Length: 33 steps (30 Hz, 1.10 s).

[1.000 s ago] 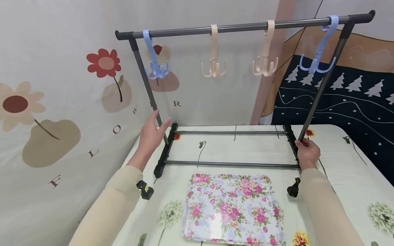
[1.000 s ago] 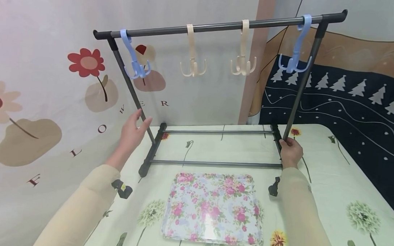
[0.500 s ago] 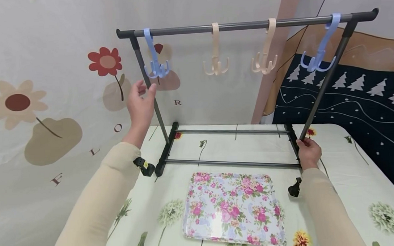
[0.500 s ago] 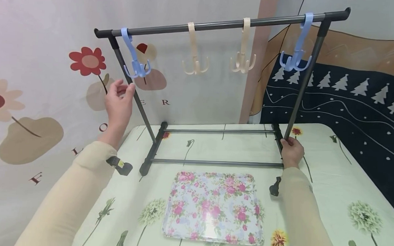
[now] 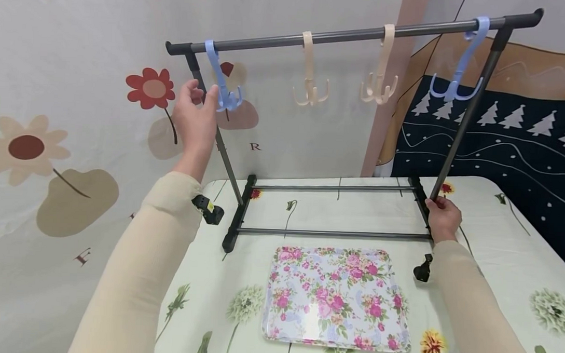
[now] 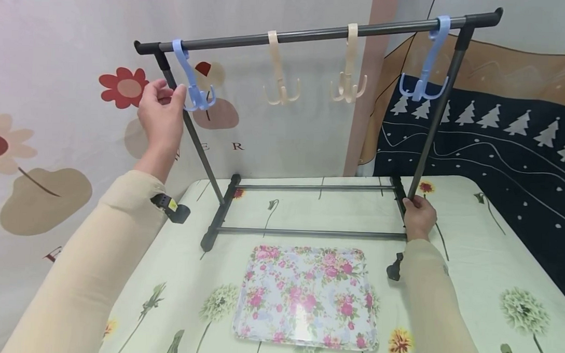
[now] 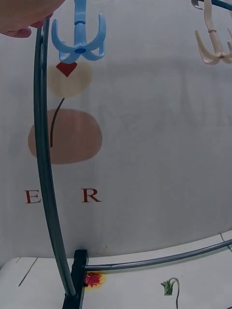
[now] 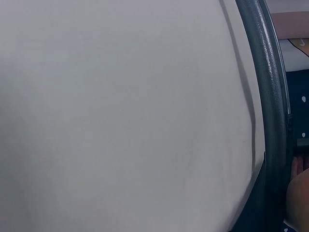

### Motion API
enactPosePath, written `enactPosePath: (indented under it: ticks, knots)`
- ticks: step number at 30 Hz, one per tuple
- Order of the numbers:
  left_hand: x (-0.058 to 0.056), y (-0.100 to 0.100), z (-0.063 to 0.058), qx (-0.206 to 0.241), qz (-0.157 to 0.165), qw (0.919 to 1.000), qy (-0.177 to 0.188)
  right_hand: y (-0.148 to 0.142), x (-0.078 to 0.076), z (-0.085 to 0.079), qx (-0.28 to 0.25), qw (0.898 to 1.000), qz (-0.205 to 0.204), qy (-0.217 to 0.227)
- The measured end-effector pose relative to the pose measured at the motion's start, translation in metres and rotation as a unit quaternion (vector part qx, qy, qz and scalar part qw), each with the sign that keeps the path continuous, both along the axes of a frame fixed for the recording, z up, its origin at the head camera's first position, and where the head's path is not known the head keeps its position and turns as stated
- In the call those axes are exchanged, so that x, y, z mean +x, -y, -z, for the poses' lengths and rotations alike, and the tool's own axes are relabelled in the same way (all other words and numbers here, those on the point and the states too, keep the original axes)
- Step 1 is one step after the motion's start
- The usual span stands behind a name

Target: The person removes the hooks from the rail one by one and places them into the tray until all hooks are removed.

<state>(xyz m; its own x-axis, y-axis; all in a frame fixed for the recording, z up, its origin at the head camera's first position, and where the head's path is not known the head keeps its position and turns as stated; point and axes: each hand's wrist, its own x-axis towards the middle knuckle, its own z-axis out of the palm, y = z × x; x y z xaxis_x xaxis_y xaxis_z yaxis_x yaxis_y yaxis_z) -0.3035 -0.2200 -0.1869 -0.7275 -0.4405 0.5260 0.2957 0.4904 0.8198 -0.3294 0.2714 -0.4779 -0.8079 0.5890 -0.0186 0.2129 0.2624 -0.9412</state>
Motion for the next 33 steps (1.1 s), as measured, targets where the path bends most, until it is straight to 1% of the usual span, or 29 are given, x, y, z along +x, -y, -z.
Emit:
enactPosePath:
  ticks: [7,11,15,20,24,27,33]
  knots:
    - [-0.006,-0.009,-0.012,0.034,-0.004,0.9994,0.004,0.000,-0.001,0.000,0.011,1.000,-0.005,0.004]
    - [-0.013,-0.015,-0.018,0.060,-0.013,0.9980,0.016,0.000,0.000,0.000,0.009,1.000,-0.002,0.003]
    - [-0.020,-0.018,-0.024,0.082,-0.023,0.9962,0.015,0.001,0.000,-0.001,0.002,1.000,0.001,0.006]
    - [-0.025,-0.021,-0.030,0.077,-0.038,0.9963,0.011,0.001,0.000,-0.002,-0.006,1.000,0.002,0.011]
    - [-0.028,-0.024,-0.034,0.076,-0.043,0.9961,0.010,0.002,-0.001,-0.002,-0.006,1.000,0.000,0.012]
    - [-0.029,-0.026,-0.036,0.080,-0.046,0.9957,0.011,0.002,0.000,-0.002,-0.006,1.000,0.001,0.006]
    - [-0.033,-0.031,-0.038,0.075,-0.066,0.9947,0.023,0.003,0.000,-0.001,-0.004,1.000,0.006,0.003]
